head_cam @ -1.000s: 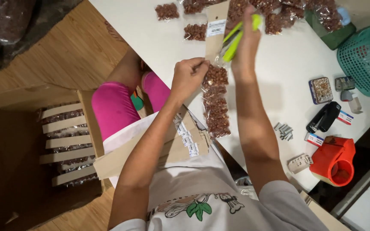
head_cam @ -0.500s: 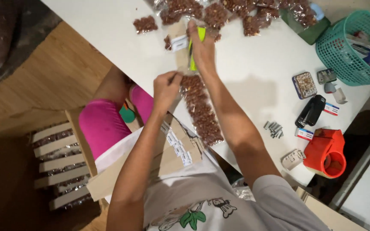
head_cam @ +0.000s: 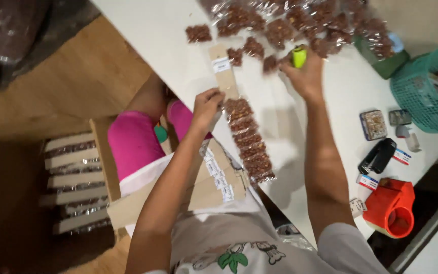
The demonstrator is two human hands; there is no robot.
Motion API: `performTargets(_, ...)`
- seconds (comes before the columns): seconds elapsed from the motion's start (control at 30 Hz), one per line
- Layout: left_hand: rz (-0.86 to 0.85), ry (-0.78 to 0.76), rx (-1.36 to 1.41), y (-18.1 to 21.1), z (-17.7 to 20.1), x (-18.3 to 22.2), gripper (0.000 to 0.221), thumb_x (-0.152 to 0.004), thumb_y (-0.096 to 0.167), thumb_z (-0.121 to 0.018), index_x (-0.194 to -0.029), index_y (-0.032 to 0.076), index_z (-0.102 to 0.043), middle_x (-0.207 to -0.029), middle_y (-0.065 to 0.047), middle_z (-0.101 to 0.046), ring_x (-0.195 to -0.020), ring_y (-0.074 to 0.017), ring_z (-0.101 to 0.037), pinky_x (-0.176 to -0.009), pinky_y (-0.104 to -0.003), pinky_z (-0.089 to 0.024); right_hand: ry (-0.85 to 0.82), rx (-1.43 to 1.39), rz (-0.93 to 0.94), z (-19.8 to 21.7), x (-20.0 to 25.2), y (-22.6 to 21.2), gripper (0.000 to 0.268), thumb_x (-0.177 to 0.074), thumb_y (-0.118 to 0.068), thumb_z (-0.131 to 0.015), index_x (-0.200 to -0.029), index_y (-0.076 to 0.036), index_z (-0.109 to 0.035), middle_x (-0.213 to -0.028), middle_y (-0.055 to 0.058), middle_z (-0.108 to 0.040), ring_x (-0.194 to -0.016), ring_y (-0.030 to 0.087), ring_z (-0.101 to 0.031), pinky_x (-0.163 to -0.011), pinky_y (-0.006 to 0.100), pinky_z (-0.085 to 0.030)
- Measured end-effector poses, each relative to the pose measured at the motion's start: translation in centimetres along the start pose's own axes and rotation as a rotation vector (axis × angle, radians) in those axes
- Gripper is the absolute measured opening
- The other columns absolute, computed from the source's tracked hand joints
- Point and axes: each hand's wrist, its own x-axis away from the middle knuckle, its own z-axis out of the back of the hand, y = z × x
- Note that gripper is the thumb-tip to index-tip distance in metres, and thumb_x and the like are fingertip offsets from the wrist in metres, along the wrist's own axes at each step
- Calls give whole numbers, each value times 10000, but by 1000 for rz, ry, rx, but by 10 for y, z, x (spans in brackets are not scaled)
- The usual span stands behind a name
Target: The person seals small plastic bags containing brown food items using a handheld green heat sealer. They place each sealed bag onto a cardboard backing with a label and then drop the finished unit into a cardboard box.
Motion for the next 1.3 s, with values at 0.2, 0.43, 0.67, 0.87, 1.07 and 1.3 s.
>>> performTargets(0.2, 88, -64, 221, 12, -9, 6, 377, -920, 50, -690, -1282, -47, -661, -865, -99, -680, -699, -150, -579, -667, -264, -509, -377, -398, -126, 17, 43, -114, 222, -889, 6, -740, -1063, -76, -628, -982, 75, -711, -900, 176, -734, -827, 302, -651)
performTargets(0.43, -122, -128, 21, 35, -11, 32, 254, -921, 241, -617, -689, 138, -618, -706, -1, -567, -690, -137, -545, -702, -286, -488, -333, -487, -248, -24, 39, -97, 287, -824, 49, -745, -1043, -101, -636, -787, 62, -688, -664, 122, -620, -621, 249, -552)
performTargets(0.67, -228, -21, -116, 56, -27, 52, 238, -969, 252, -662, -884, 68, -787, -767, 23, -714, -765, -88, -644, -671, -249, -503, -374, -398, -259, -20, 30, -105, 204, -880, 22, -719, -1054, -59, -652, -939, 86, -734, -627, 134, -653, -467, 242, -549)
performTargets(0.87, -204, -37, -188, 70, -45, 69, 260, -966, 170, -644, -1149, 20, -751, -977, -109, -804, -713, -135, -680, -528, -224, -544, 251, -847, -565, -33, 28, -149, 582, -742, -627, -611, -892, -67, -655, -678, 55, -699, -552, 163, -712, -550, 285, -647)
performTargets(1.07, -580, -22, -436, 57, -47, 62, 313, -975, 258, -647, -700, 109, -666, -582, 92, -380, -574, -41, -318, -515, -288, -279, 311, -655, -373, -50, 26, -153, 540, -853, -663, -548, -749, -200, -289, -723, -64, -315, -712, 108, -350, -717, 294, -332)
performTargets(1.3, -530, 15, -446, 28, -37, 35, 160, -917, 197, -660, -799, 116, -734, -631, 47, -624, -604, -45, -464, -572, -290, -377, 182, -548, -419, -73, 11, -120, 495, -837, -653, -540, -742, -170, -597, -676, -27, -617, -610, 131, -583, -590, 287, -454)
